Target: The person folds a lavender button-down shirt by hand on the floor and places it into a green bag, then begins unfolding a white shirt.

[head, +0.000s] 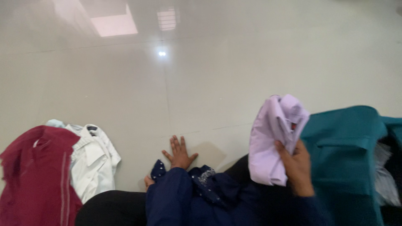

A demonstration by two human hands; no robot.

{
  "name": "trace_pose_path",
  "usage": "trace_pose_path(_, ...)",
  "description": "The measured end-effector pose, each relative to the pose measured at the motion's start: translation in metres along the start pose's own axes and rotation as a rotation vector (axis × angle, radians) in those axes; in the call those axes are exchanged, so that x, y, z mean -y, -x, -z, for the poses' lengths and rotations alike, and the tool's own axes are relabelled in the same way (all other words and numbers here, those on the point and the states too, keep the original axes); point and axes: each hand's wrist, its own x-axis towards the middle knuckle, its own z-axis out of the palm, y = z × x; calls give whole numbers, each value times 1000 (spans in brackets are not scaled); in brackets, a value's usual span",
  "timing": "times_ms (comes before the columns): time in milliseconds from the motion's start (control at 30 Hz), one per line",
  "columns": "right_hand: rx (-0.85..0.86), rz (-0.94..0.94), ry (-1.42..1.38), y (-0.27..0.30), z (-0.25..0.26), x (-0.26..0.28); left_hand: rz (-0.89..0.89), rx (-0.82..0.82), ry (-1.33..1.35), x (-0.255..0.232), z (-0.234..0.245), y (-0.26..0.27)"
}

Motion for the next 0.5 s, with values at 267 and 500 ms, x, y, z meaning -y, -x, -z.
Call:
trace_pose_path(267,-339,194,411,38,176,37,16,-63,-52,1,-7,-2)
trace_pose_path(500,-467,217,1010,27,279,5,-32,-165,-116,8,-13,4)
